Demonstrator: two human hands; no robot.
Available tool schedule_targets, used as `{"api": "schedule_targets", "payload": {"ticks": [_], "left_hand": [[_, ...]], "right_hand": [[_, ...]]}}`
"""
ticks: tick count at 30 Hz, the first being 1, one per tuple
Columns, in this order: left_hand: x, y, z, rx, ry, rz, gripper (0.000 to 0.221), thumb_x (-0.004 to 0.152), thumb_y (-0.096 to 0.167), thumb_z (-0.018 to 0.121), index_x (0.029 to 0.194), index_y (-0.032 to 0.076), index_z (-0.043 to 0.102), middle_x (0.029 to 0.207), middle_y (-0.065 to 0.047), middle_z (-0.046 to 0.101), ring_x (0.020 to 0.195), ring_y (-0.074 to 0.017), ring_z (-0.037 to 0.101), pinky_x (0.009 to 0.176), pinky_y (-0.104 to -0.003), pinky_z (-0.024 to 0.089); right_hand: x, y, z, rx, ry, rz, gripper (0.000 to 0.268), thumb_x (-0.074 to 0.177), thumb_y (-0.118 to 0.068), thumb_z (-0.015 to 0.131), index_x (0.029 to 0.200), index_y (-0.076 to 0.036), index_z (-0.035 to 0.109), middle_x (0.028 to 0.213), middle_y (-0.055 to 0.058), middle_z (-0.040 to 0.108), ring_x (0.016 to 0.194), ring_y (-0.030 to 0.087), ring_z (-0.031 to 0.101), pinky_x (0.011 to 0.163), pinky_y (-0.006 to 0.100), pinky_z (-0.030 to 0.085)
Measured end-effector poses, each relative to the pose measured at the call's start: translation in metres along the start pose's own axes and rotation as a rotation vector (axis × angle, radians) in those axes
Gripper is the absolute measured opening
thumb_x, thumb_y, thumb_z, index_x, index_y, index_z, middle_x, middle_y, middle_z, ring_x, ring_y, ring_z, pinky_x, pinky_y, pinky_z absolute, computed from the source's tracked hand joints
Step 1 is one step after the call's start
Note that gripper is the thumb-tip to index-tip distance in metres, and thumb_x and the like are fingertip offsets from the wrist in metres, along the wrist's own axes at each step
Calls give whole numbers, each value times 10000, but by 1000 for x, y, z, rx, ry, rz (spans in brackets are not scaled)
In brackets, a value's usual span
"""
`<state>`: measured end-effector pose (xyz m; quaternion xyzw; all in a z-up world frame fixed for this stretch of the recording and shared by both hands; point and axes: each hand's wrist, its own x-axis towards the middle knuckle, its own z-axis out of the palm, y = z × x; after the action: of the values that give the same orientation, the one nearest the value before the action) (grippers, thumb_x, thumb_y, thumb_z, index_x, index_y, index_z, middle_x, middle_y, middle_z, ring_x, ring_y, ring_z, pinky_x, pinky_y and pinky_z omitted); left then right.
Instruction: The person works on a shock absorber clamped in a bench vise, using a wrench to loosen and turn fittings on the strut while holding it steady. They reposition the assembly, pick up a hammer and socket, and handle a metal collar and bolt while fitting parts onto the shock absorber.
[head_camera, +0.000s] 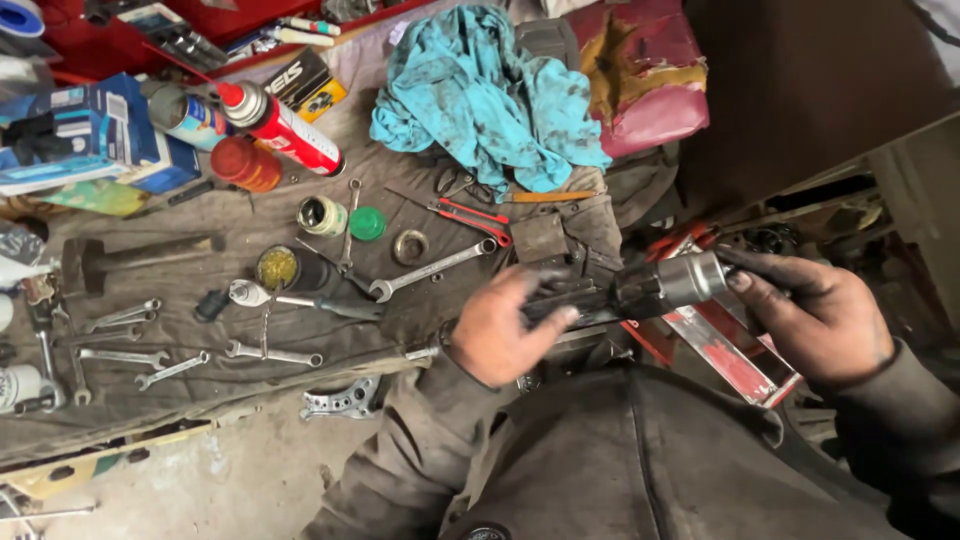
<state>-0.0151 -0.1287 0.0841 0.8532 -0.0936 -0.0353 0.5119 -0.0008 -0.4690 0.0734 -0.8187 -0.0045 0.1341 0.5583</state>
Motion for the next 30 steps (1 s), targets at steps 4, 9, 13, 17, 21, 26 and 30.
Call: {"api": "schedule_targets", "payload": {"ticks": [4, 9, 13, 17, 21, 26, 30], "left_hand": [[7, 11, 10, 21, -94, 117, 401, 885, 238, 769, 1232, 55, 684, 1120, -157, 705, 1049, -326, 704, 900, -391, 565], [12, 25, 14, 98, -135, 55, 428, 871, 218, 764, 1258, 57, 678, 1168, -156, 700, 1092, -337, 701, 936, -394, 565], [30, 72, 19, 157, -120, 252, 641, 838, 338, 794, 1354, 18, 587, 1296, -178, 634, 1188, -365, 651, 1011, -436, 531], [49, 89, 51, 421, -189, 334, 750, 775, 450, 818, 1356, 27, 604, 1157, -170, 630, 1110, -385, 626, 968, -501, 461], [54, 84, 59, 425, -216, 318, 600, 858, 382, 799, 1341, 75, 622, 1224, -118, 660, 1129, -337, 646, 989, -465, 461], [53, 98, 62, 429, -208, 151, 505, 821, 310, 809, 1252, 99, 654, 1141, -110, 682, 1061, -338, 653, 923, -462, 474], [52, 105, 66, 446, -162, 129, 481, 824, 301, 806, 1234, 98, 653, 1132, -114, 679, 1058, -349, 645, 940, -456, 484]], "right_hand": [[4, 12, 2, 24, 6, 140, 346, 997, -112, 670, 1325, -17, 728, 912, 88, 748, 739, 123, 621, 629, 301, 530], [8, 14, 12, 49, 29, -57, 278, 957, -121, 673, 1208, -8, 711, 949, 36, 739, 817, 86, 625, 712, 258, 532], [12, 7, 13, 106, -3, -167, 210, 956, -123, 673, 1136, -21, 705, 954, 31, 737, 872, 93, 642, 774, 271, 543], [21, 9, 10, 32, -72, -220, 176, 912, -128, 687, 1062, -39, 711, 934, 45, 725, 839, 116, 670, 746, 298, 551], [19, 11, 11, 139, -109, -205, 184, 900, -148, 690, 1055, -48, 702, 887, 53, 743, 798, 130, 682, 714, 302, 567], [25, -8, 0, 34, -170, -244, 177, 872, -156, 696, 1021, -64, 720, 794, 96, 708, 709, 209, 660, 636, 336, 553], [34, -7, -15, 41, -121, -438, 225, 884, -135, 669, 1091, -53, 701, 862, 100, 707, 747, 223, 696, 666, 343, 545]]}}
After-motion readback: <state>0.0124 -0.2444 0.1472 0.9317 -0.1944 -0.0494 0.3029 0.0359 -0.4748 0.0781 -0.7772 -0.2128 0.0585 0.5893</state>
